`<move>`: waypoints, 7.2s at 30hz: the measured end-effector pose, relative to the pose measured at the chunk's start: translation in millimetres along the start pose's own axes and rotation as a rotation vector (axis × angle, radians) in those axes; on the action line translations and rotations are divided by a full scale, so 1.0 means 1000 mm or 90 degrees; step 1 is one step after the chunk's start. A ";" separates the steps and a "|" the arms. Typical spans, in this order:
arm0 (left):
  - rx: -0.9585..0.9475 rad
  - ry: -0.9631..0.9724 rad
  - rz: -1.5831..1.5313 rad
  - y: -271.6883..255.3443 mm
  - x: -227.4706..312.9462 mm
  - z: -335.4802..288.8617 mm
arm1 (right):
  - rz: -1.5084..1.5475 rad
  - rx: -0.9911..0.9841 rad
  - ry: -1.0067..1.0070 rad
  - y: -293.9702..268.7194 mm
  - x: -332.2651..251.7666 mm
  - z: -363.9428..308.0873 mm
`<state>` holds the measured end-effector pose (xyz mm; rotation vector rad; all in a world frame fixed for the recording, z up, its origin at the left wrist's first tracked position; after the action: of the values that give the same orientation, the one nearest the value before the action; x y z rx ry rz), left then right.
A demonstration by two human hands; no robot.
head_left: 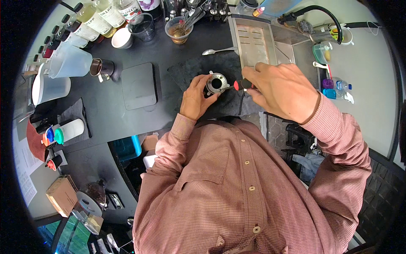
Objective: Repairing and cleaning the burr assembly of an industrial coffee grinder using a screwdriver.
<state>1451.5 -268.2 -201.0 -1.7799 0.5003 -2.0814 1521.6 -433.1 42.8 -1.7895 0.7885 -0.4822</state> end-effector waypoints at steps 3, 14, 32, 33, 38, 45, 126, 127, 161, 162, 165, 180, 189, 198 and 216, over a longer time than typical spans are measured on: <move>-0.012 -0.014 -0.022 -0.002 0.002 0.001 | 0.001 -0.031 0.033 0.003 -0.001 0.004; 0.018 0.015 -0.016 0.000 0.000 0.000 | 0.005 -0.015 0.039 0.002 -0.002 0.005; 0.025 0.013 -0.011 0.001 -0.002 -0.001 | -0.006 -0.012 0.014 0.002 0.000 0.002; 0.019 0.010 -0.022 0.001 -0.001 -0.001 | -0.026 -0.009 -0.008 0.000 0.001 0.000; 0.005 -0.010 -0.015 0.001 0.000 -0.001 | 0.000 -0.069 0.076 -0.005 -0.005 0.006; 0.020 -0.006 -0.013 -0.001 0.001 -0.001 | -0.032 -0.077 0.100 -0.006 -0.004 0.009; 0.035 0.023 0.000 0.003 -0.003 0.000 | 0.112 -0.126 0.057 0.007 -0.007 0.018; 0.042 0.020 -0.003 0.004 -0.004 -0.001 | 0.106 -0.129 0.052 0.005 -0.008 0.020; 0.163 0.085 -0.131 0.018 -0.023 -0.009 | -0.014 -0.380 0.202 0.013 -0.003 0.065; 0.175 0.079 -0.142 0.014 -0.027 -0.014 | -0.010 -0.362 0.176 0.017 -0.004 0.064; 0.172 0.097 -0.106 0.029 -0.037 -0.023 | -0.022 -0.358 0.168 0.018 -0.012 0.055; 0.483 -0.048 -0.469 0.042 0.047 -0.111 | 0.088 -0.070 -0.215 0.004 0.009 -0.028; 0.731 -0.297 -0.437 0.169 0.192 -0.329 | 0.222 -0.312 -0.610 0.135 -0.026 -0.099; 1.106 -0.419 -0.273 0.269 0.312 -0.502 | 0.171 -0.320 -0.733 0.142 -0.111 -0.210; 1.374 -0.290 -0.054 0.290 0.454 -0.800 | 0.123 -0.619 -0.964 0.323 -0.377 -0.501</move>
<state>605.8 -712.4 -66.2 -0.6167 -1.4096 -0.8585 838.1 -567.1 -66.8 -2.1685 0.0039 1.5090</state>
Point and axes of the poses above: each hand's wrist, its own z-axis towards the middle knuckle, its own y-axis out of the palm, x = y × z, the point moved 2 cm from there along z, towards the middle knuckle, and after that the axes turned 6 degrees about y, right-handed, at the moved point
